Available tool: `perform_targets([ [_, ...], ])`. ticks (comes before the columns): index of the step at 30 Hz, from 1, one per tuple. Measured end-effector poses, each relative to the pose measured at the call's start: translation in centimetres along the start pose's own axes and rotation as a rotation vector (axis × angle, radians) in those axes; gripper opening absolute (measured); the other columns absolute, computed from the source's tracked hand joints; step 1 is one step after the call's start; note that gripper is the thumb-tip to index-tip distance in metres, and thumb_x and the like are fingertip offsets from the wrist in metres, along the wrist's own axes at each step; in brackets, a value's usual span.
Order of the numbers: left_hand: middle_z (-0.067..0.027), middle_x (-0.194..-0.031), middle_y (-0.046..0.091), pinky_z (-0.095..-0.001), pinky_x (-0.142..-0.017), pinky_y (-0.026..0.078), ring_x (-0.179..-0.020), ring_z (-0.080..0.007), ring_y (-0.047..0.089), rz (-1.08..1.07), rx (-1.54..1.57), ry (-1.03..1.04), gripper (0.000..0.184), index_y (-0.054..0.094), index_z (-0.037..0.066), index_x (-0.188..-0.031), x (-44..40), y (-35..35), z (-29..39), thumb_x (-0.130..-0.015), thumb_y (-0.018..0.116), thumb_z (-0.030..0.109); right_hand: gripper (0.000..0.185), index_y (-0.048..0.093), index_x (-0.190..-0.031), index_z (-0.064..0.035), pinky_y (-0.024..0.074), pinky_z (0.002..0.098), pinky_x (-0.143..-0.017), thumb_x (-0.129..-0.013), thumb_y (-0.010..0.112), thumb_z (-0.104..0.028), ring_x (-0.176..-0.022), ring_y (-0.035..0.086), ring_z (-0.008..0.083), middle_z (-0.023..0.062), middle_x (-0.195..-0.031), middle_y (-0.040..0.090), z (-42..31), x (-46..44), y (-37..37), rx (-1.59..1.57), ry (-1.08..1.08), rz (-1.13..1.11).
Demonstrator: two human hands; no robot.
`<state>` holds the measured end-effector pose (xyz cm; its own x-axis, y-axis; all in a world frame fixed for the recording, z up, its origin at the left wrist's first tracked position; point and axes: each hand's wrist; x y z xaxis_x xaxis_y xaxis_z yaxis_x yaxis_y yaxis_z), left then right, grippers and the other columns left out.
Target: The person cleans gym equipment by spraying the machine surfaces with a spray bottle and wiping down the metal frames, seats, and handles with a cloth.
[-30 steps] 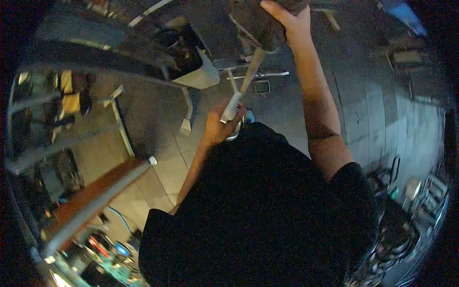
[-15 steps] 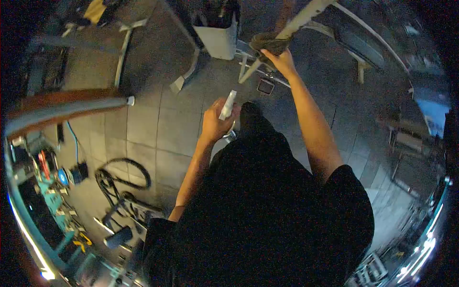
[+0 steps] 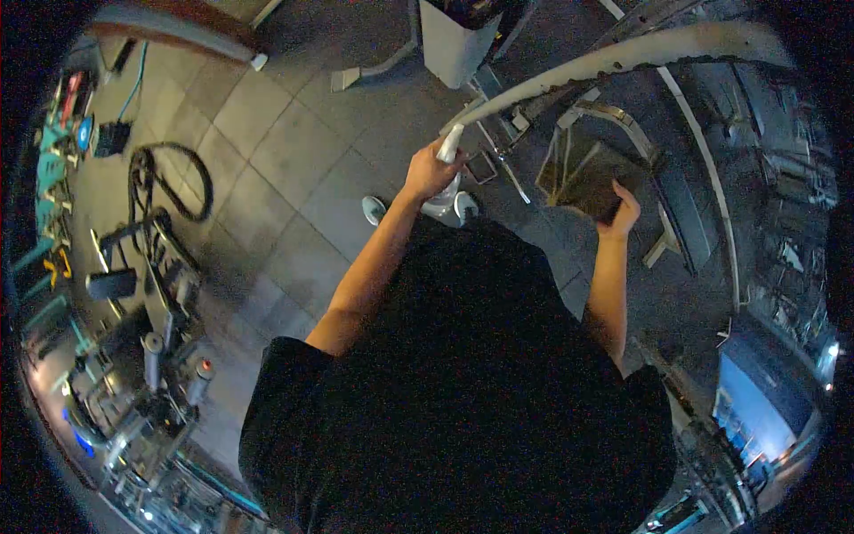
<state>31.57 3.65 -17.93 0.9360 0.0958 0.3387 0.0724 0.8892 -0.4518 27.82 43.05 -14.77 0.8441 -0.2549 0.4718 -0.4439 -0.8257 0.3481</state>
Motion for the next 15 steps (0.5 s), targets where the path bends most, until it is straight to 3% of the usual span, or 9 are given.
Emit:
perform_targets([
  [2, -0.0176, -0.101, 0.074, -0.0464, -0.084, 0.054, -0.097, -0.0384, 0.071, 0.098, 0.02, 0.029, 0.037, 0.069, 0.011, -0.109, -0.4, 1.6, 1.0, -0.087, 0.075, 0.039, 0.025, 0.074, -0.097, 0.002, 0.0562, 0.047, -0.088, -0.082, 0.065, -0.016, -0.097, 0.069, 0.0327, 0.0154, -0.103, 0.072, -1.3, 0.2, -1.5, 0.04, -0.125, -0.061],
  [8, -0.0199, -0.106, 0.074, -0.0491, -0.089, 0.053, -0.102, -0.0409, 0.069, 0.128, 0.001, -0.097, 0.043, 0.069, 0.01, -0.114, -1.7, 5.1, 0.3, -0.086, 0.075, 0.042, 0.024, 0.075, -0.094, 0.001, 0.0555, 0.0438, -0.084, -0.083, 0.062, -0.016, -0.093, 0.068, 0.0299, 0.015, -0.101, 0.071, -2.0, -4.5, -5.7, 0.326, -0.283, 0.008],
  [11, -0.0209, -0.108, 0.073, -0.0498, -0.091, 0.053, -0.103, -0.0412, 0.069, 0.123, -0.042, -0.131, 0.046, 0.069, 0.01, -0.116, -2.8, 5.9, -0.8, -0.086, 0.074, 0.045, 0.022, 0.075, -0.091, 0.0018, 0.0552, 0.0431, -0.083, -0.086, 0.061, -0.015, -0.093, 0.068, 0.0293, 0.0159, -0.101, 0.071, -3.4, -6.5, -4.4, 0.132, -0.056, -0.05],
  [14, -0.0209, -0.109, 0.073, -0.05, -0.092, 0.052, -0.104, -0.0409, 0.069, 0.145, -0.078, -0.167, 0.049, 0.068, 0.011, -0.119, -3.3, 6.2, -1.6, -0.085, 0.073, 0.047, 0.023, 0.075, -0.092, 0.0024, 0.0552, 0.0431, -0.083, -0.088, 0.061, -0.016, -0.093, 0.068, 0.0285, 0.0164, -0.101, 0.07, -0.7, -13.5, -8.4, 0.508, -0.478, -0.239],
  [15, -0.0208, -0.109, 0.073, -0.05, -0.092, 0.052, -0.105, -0.0408, 0.069, 0.154, -0.09, -0.183, 0.051, 0.068, 0.011, -0.119, -3.2, 6.3, -1.9, -0.085, 0.073, 0.048, 0.023, 0.074, -0.092, 0.0024, 0.0554, 0.0428, -0.083, -0.088, 0.062, -0.016, -0.093, 0.068, 0.0285, 0.0165, -0.102, 0.071, -0.9, -13.4, -8.1, 0.454, -0.405, -0.238],
])
Point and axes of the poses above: each hand's wrist, its own x-axis away from the middle knuckle, its own y-axis out of the palm, z = x × y
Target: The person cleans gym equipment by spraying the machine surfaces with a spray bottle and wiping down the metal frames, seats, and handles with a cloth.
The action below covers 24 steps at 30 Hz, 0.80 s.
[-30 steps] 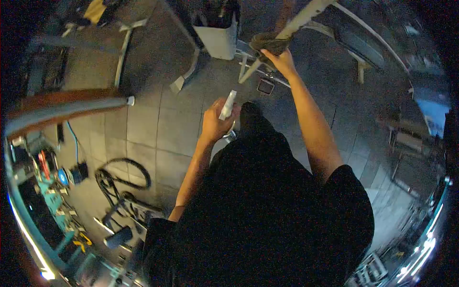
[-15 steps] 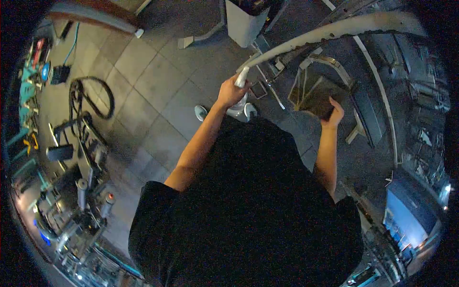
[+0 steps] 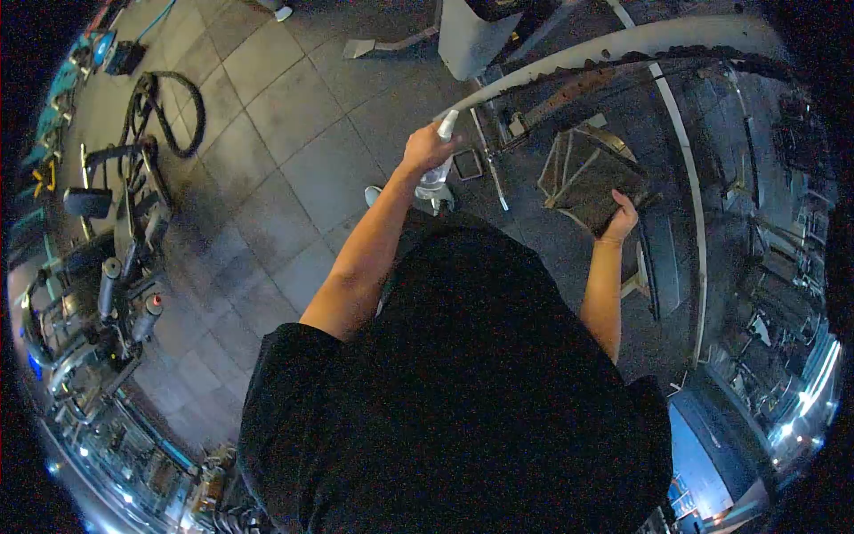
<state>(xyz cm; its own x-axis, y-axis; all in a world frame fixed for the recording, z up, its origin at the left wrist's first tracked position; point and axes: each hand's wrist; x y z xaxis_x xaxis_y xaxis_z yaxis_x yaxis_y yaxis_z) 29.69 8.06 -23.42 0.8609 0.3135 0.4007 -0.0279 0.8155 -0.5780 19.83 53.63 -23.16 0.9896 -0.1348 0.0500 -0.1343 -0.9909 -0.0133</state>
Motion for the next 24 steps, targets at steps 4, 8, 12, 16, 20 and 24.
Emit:
perform_targets([
  [4, -0.0205, -0.11, 0.073, -0.0498, -0.093, 0.052, -0.106, -0.041, 0.069, 0.035, -0.056, -0.001, 0.053, 0.067, 0.012, -0.123, 1.0, -0.1, -1.5, -0.085, 0.073, 0.049, 0.023, 0.073, -0.096, 0.0027, 0.0552, 0.0433, -0.086, -0.089, 0.063, -0.017, -0.097, 0.069, 0.0294, 0.017, -0.105, 0.071, -0.7, 0.5, 1.4, 0.0, 0.113, -0.047],
  [8, -0.0196, -0.108, 0.073, -0.05, -0.091, 0.052, -0.103, -0.0416, 0.069, 0.015, -0.009, -0.035, 0.051, 0.067, 0.012, -0.12, 2.5, -0.2, -2.1, -0.084, 0.074, 0.048, 0.023, 0.073, -0.1, 0.0027, 0.0549, 0.0426, -0.086, -0.083, 0.066, -0.012, -0.094, 0.068, 0.0284, 0.013, -0.101, 0.072, -6.8, 3.2, 7.2, -0.383, 0.524, -0.075],
  [12, -0.0192, -0.102, 0.073, -0.0508, -0.085, 0.052, -0.098, -0.0421, 0.069, 0.02, 0.048, -0.009, 0.044, 0.067, 0.01, -0.111, 5.5, -0.4, -2.8, -0.085, 0.074, 0.045, 0.033, 0.069, -0.111, 0.0001, 0.055, 0.0458, -0.089, -0.083, 0.069, -0.018, -0.1, 0.068, 0.0314, 0.0134, -0.111, 0.07, -9.7, 3.8, 11.8, -0.386, 0.541, -0.108],
  [16, -0.0127, -0.1, 0.075, -0.0444, -0.085, 0.054, -0.096, -0.0357, 0.072, 0.073, 0.034, -0.051, 0.039, 0.07, 0.014, -0.109, 10.0, -0.4, -3.9, -0.086, 0.076, 0.045, 0.045, 0.064, -0.122, 0.0019, 0.0481, 0.0519, -0.101, -0.089, 0.069, -0.028, -0.114, 0.063, 0.0358, 0.0148, -0.123, 0.067, -11.6, 0.0, 17.5, -0.462, 0.38, -0.141],
  [20, -0.0136, -0.099, 0.075, -0.0426, -0.084, 0.055, -0.095, -0.0333, 0.072, 0.156, 0.109, -0.086, 0.033, 0.07, 0.012, -0.108, 15.4, -0.1, -4.6, -0.087, 0.078, 0.036, 0.067, 0.055, -0.139, -0.0054, 0.0424, 0.0587, -0.106, -0.091, 0.063, -0.051, -0.126, 0.054, 0.041, 0.0149, -0.14, 0.058, -19.9, -1.3, 23.8, -0.671, 0.18, -0.291],
  [24, -0.0167, -0.095, 0.072, -0.049, -0.079, 0.053, -0.092, -0.0409, 0.069, 0.23, 0.177, -0.148, 0.029, 0.068, 0.008, -0.099, 20.0, 0.5, -4.6, -0.089, 0.074, 0.034, 0.089, 0.048, -0.148, -0.0085, 0.0374, 0.0594, -0.113, -0.088, 0.051, -0.075, -0.135, 0.047, 0.0397, 0.0137, -0.148, 0.051, -23.5, 0.9, 28.3, -0.62, -0.086, -0.072],
])
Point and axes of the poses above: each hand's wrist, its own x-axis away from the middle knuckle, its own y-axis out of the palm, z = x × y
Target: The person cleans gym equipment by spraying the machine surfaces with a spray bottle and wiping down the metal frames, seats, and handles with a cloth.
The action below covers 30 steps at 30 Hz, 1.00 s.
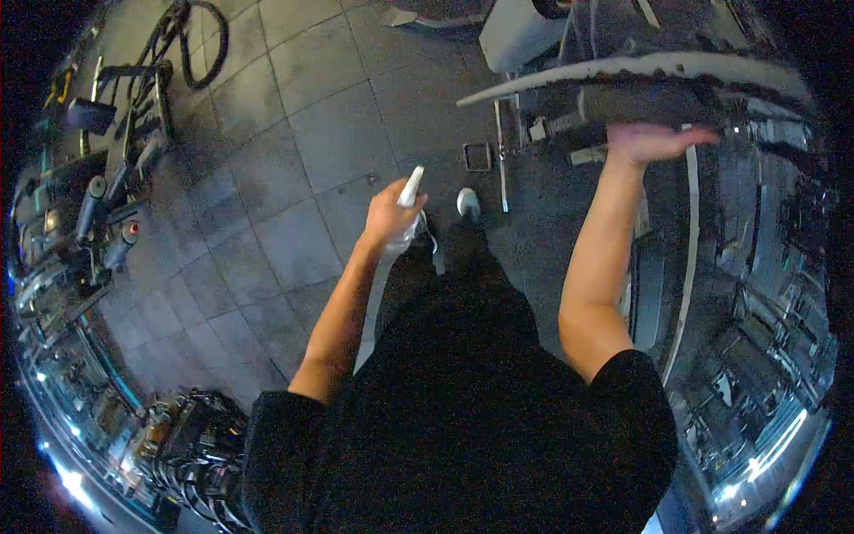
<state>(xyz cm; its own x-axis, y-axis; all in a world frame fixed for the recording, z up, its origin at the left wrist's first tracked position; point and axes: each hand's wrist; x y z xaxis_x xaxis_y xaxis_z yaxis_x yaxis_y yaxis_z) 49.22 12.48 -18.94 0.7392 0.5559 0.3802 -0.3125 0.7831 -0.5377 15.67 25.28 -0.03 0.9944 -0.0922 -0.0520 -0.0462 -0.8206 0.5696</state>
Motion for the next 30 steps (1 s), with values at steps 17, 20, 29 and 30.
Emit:
perform_targets([
  [17, -0.0109, -0.092, 0.072, -0.0366, -0.077, 0.055, -0.086, -0.0265, 0.073, 0.248, 0.371, -0.115, 0.019, 0.067, 0.007, -0.102, -8.0, 20.8, -11.0, -0.089, 0.077, 0.018, 0.058, 0.063, -0.125, -0.0018, 0.0466, 0.0434, -0.106, -0.077, 0.091, -0.02, -0.116, 0.061, 0.0231, 0.0109, -0.123, 0.066, 27.9, -4.9, -11.9, 0.15, -0.141, -0.3],
  [20, -0.0105, -0.092, 0.072, -0.0355, -0.076, 0.054, -0.084, -0.025, 0.072, 0.278, 0.383, -0.035, 0.019, 0.067, 0.007, -0.102, -11.7, 25.5, -17.1, -0.091, 0.077, 0.019, 0.055, 0.065, -0.12, -0.0009, 0.0445, 0.0404, -0.107, -0.075, 0.093, -0.019, -0.117, 0.058, 0.0203, 0.0096, -0.125, 0.064, 38.4, -3.8, -17.2, 0.199, -0.066, -0.469],
  [29, -0.0011, -0.091, 0.07, -0.0259, -0.075, 0.051, -0.083, -0.0082, 0.063, 0.412, 0.365, 0.035, 0.018, 0.068, 0.004, -0.105, -17.3, 32.8, -28.8, -0.093, 0.076, 0.016, 0.097, 0.045, -0.146, -0.0064, 0.0362, 0.0465, -0.115, -0.083, 0.063, -0.078, -0.135, 0.047, 0.0273, 0.0057, -0.144, 0.051, 68.5, -3.3, -31.8, -0.067, 0.437, -0.698],
  [30, 0.0002, -0.089, 0.069, -0.0261, -0.073, 0.051, -0.082, -0.0081, 0.062, 0.432, 0.32, 0.055, 0.018, 0.069, 0.005, -0.104, -17.3, 33.3, -30.0, -0.093, 0.076, 0.017, 0.099, 0.046, -0.147, -0.0063, 0.037, 0.0467, -0.114, -0.082, 0.061, -0.08, -0.134, 0.048, 0.0282, 0.006, -0.144, 0.052, 66.6, -2.1, -30.8, -0.137, 0.514, -0.66],
])
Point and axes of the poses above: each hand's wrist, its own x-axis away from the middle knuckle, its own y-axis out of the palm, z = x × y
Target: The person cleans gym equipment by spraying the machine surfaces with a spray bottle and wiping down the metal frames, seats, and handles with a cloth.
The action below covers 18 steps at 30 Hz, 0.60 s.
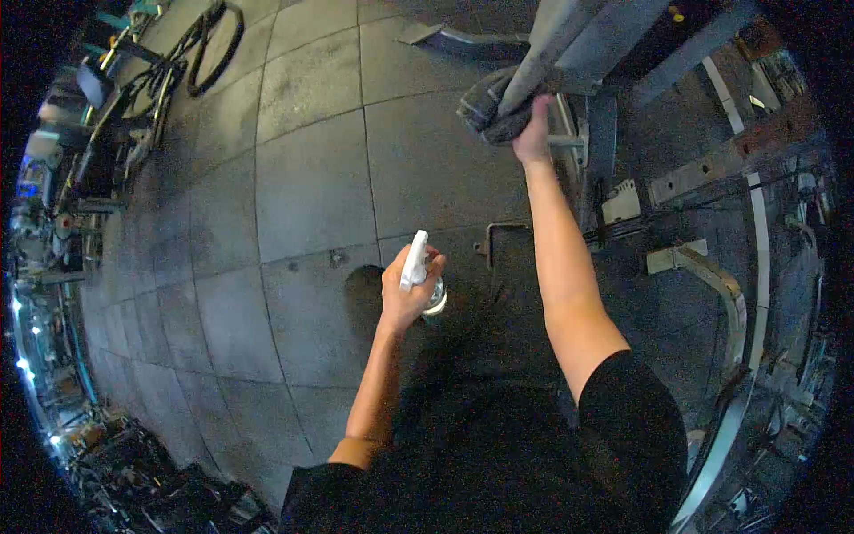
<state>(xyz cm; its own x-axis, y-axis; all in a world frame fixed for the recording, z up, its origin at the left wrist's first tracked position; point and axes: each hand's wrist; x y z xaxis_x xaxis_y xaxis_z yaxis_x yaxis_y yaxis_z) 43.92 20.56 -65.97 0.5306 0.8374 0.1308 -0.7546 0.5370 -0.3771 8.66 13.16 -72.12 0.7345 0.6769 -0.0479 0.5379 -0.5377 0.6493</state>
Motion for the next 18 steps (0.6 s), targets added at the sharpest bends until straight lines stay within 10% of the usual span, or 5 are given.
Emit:
perform_targets([
  [7, -0.0004, -0.087, 0.068, -0.027, -0.073, 0.05, -0.079, -0.0084, 0.06, 0.06, 0.155, -0.116, 0.018, 0.071, 0.004, -0.1, 4.7, -3.1, 2.3, -0.092, 0.077, 0.019, 0.073, 0.05, -0.145, -0.0085, 0.0361, 0.0489, -0.114, -0.099, 0.049, -0.066, -0.131, 0.052, 0.0302, 0.0087, -0.145, 0.055, -10.3, 3.0, 6.0, -0.211, 0.104, 0.103],
  [17, -0.0007, -0.086, 0.068, -0.0255, -0.069, 0.049, -0.076, -0.0079, 0.061, 0.112, 0.156, -0.07, 0.016, 0.069, 0.004, -0.103, 5.4, -4.1, 5.4, -0.093, 0.076, 0.015, 0.051, 0.058, -0.132, 0.0017, 0.0523, 0.0345, -0.09, -0.093, 0.078, -0.026, -0.099, 0.068, 0.02, 0.0083, -0.114, 0.071, -29.7, 1.0, 21.7, 0.443, -1.039, -0.299],
  [18, -0.0005, -0.085, 0.068, -0.0254, -0.069, 0.049, -0.076, -0.0077, 0.06, 0.113, 0.141, -0.066, 0.016, 0.069, 0.004, -0.103, 5.4, -4.2, 5.6, -0.093, 0.075, 0.015, 0.057, 0.056, -0.135, 0.0023, 0.052, 0.0354, -0.091, -0.093, 0.079, -0.028, -0.103, 0.067, 0.0202, 0.009, -0.116, 0.07, -28.6, 1.6, 21.7, 0.315, -0.909, -0.323],
])
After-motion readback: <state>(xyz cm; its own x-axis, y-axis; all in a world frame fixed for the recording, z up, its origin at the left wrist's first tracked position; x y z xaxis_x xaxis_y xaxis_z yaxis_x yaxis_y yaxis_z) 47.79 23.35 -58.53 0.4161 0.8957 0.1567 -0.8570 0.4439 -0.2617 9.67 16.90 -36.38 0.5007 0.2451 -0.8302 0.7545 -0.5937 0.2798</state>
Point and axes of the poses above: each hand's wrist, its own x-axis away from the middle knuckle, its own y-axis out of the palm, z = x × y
